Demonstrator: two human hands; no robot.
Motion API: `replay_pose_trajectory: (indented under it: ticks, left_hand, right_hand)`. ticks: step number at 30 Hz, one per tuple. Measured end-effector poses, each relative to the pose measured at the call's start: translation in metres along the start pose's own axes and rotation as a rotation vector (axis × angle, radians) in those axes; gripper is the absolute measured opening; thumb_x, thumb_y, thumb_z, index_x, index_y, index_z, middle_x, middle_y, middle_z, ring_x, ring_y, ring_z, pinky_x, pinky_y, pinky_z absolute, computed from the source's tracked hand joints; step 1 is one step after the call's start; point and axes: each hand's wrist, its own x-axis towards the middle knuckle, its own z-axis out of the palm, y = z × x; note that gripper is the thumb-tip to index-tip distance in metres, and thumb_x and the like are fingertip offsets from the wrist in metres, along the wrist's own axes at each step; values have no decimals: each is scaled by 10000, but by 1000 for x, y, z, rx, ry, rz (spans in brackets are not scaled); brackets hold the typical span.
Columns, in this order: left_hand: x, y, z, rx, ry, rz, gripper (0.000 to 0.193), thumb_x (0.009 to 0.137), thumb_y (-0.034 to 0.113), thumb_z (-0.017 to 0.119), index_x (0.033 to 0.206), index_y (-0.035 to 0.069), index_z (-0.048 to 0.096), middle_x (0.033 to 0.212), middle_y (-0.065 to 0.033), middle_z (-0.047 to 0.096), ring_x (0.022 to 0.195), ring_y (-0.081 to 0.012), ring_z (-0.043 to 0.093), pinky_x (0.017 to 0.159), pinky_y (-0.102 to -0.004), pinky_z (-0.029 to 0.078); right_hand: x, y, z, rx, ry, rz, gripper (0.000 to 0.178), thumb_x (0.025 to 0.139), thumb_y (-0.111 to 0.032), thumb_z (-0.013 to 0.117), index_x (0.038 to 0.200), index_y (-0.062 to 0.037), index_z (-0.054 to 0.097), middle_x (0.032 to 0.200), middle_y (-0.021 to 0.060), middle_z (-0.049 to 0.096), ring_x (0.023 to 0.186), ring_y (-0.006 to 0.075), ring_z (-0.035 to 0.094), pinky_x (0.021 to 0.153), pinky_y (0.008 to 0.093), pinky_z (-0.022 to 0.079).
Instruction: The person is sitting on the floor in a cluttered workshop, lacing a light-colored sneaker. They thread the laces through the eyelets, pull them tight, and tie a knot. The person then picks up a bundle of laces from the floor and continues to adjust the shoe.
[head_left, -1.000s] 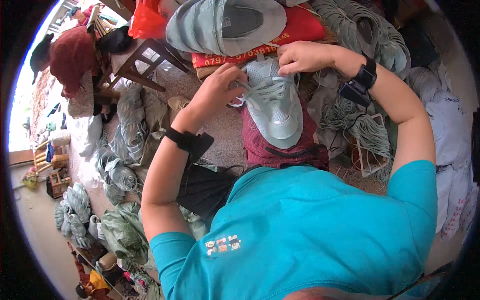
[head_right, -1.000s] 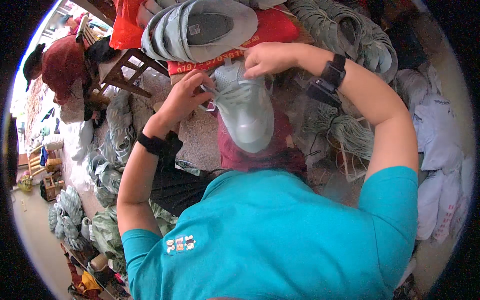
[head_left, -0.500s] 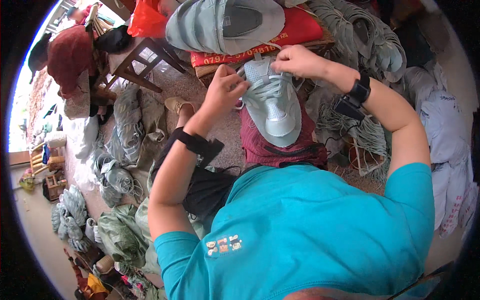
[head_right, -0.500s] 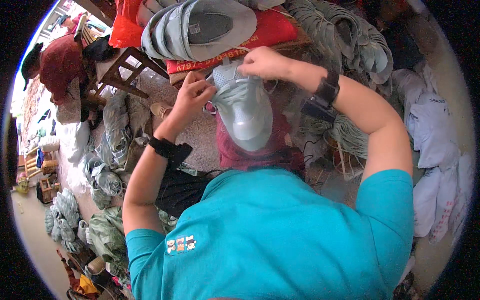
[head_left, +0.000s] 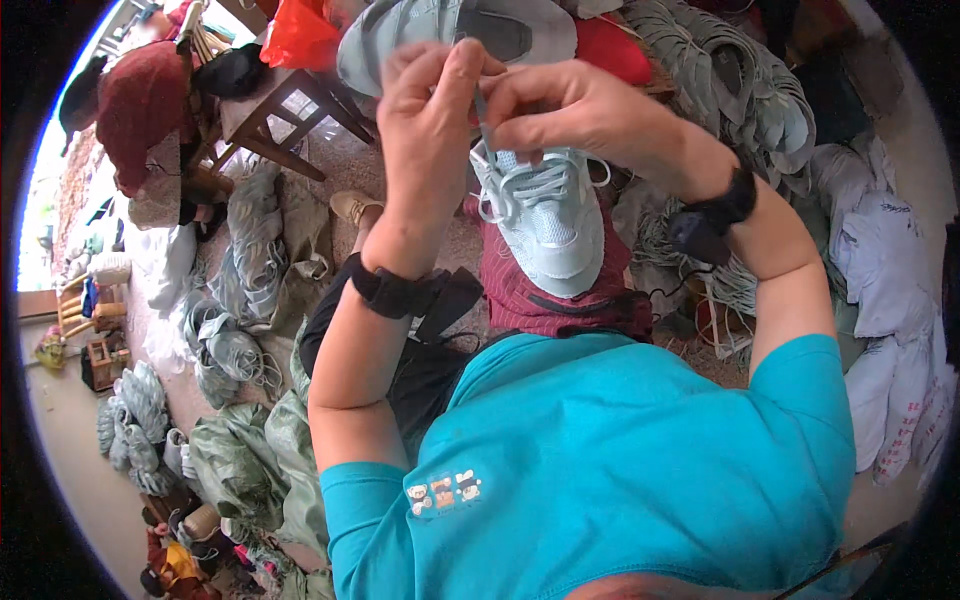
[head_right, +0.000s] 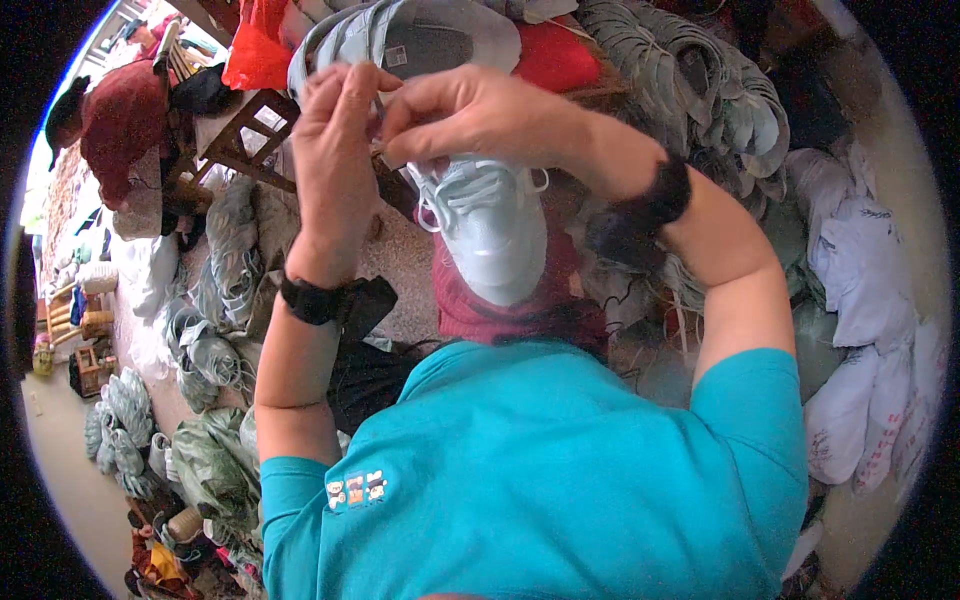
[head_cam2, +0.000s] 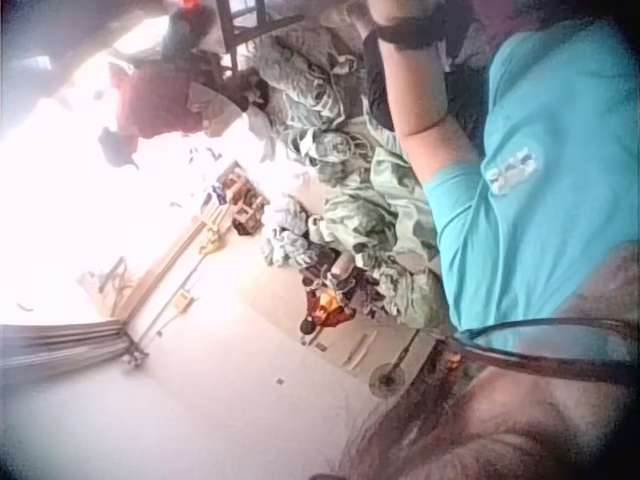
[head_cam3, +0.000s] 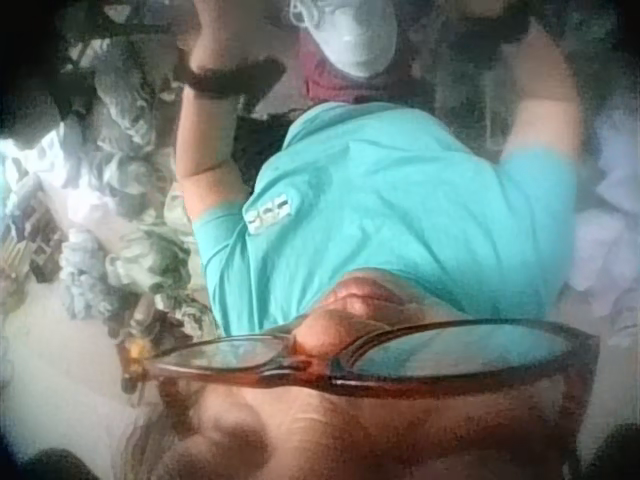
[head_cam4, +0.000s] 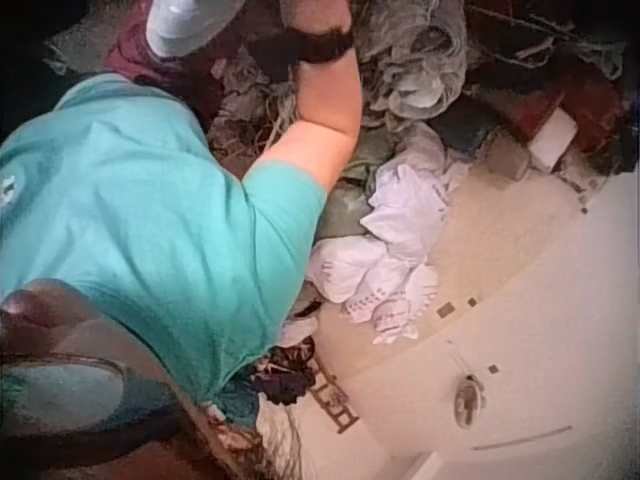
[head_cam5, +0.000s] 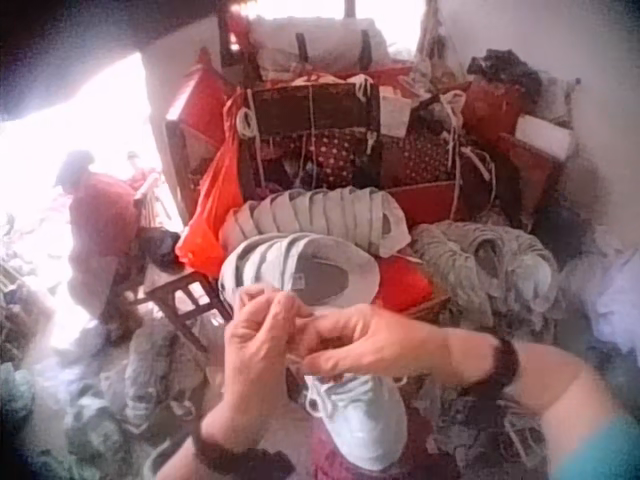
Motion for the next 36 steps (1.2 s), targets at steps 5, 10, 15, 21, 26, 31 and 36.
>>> replay_pose_trajectory:
  ticks: [5, 10, 15, 21, 26, 31, 36]
  left_hand:
    - [-36, -20, 9, -268, 74, -390, 246, 1010, 179, 553, 1118, -26, 636, 986, -36, 638, 911, -96, 562, 785, -228, 460]
    - [-52, -31, 35, -367, -62, -214, 192, 1019, 144, 557, 1132, -7, 594, 1063, -27, 639, 971, -94, 603, 879, -253, 484]
    - [-43, -28, 33, -606, -89, -346, 170, 1008, 114, 569, 1142, 11, 568, 1045, -54, 641, 1006, -123, 612, 909, -279, 500]
    - [-48, -30, 17, -614, -228, -558, 193, 1015, 167, 553, 1075, -3, 623, 876, 1, 582, 750, -72, 532, 684, -222, 456]
    - [-48, -60, -41, -371, -34, -588, 261, 1036, 233, 510, 1076, 29, 667, 700, 77, 431, 578, -27, 357, 502, -183, 282]
    - [-70, -92, -61, -182, -106, -639, 284, 1037, 264, 521, 998, 33, 681, 683, 84, 461, 583, -25, 389, 524, -200, 320]
    - [-83, -100, -38, -54, -274, -560, 277, 1033, 277, 534, 977, 39, 665, 717, 84, 505, 620, -16, 413, 546, -199, 321]
  right_hand:
    - [12, 25, -3, -10, 328, -38, 137, 971, -137, 628, 1047, -24, 640, 981, 27, 706, 913, 71, 645, 816, 226, 521]
    - [16, 39, 6, -411, 478, -169, 151, 960, -137, 648, 1066, -31, 656, 995, 48, 715, 953, 98, 664, 840, 235, 534]
    - [8, 36, 12, -18, 512, -109, 160, 971, -164, 635, 1065, -39, 666, 1011, 49, 713, 942, 103, 666, 835, 233, 540]
    - [6, 46, 8, 173, 543, -157, 210, 994, -183, 580, 1091, -9, 649, 944, 34, 692, 778, 65, 624, 741, 225, 527]
    - [-35, 72, -29, 225, 525, 166, 304, 999, -176, 537, 1238, 11, 551, 947, 62, 673, 644, 30, 520, 605, 189, 462]
    - [-76, 97, -52, -103, 630, 375, 267, 975, -170, 549, 1175, 6, 565, 863, 37, 664, 594, 22, 459, 559, 185, 399]
    - [-84, 94, -33, -148, 538, 411, 146, 962, -147, 586, 1046, -29, 605, 813, -16, 638, 658, 16, 495, 584, 185, 401]
